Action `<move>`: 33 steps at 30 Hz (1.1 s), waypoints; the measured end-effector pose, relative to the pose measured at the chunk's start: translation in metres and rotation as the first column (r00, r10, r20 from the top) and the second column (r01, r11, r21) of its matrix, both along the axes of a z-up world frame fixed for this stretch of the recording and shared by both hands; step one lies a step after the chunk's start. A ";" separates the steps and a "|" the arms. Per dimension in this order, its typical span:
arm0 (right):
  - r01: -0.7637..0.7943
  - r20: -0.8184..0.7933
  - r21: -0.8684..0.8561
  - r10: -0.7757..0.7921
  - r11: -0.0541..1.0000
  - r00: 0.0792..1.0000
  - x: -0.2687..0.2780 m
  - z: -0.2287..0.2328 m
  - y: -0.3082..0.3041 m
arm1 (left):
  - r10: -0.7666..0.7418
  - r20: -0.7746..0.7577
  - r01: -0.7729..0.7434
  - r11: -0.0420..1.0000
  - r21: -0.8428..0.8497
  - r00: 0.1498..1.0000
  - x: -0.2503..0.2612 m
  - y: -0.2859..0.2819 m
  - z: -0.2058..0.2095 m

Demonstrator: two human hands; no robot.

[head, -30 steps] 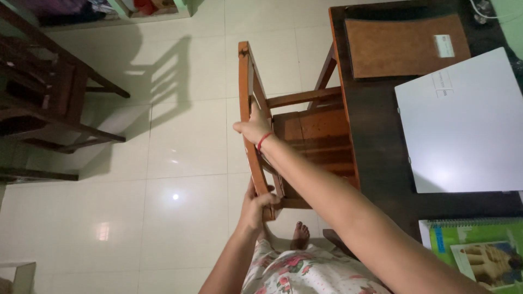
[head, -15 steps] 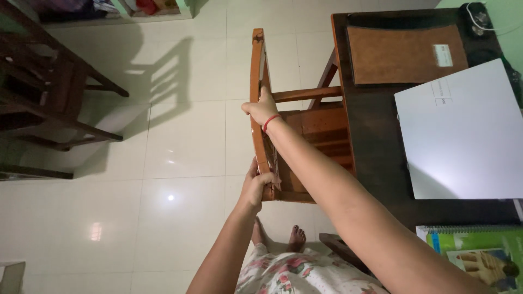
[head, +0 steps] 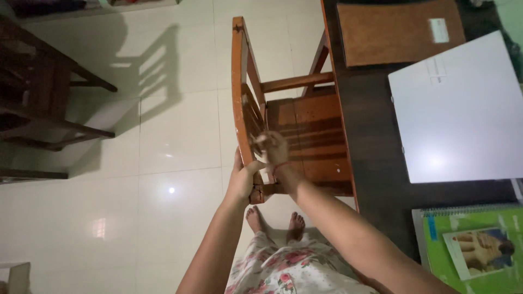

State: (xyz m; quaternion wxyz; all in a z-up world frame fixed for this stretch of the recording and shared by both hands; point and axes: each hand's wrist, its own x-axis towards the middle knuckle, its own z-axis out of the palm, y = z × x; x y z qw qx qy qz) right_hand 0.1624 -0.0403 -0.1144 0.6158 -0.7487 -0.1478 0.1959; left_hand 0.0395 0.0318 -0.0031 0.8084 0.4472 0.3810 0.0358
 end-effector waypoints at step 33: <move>-0.529 -0.351 -0.848 0.786 -0.035 0.509 0.018 -0.192 -0.151 | -0.033 0.038 0.028 0.992 0.121 0.999 0.019 0.024 0.025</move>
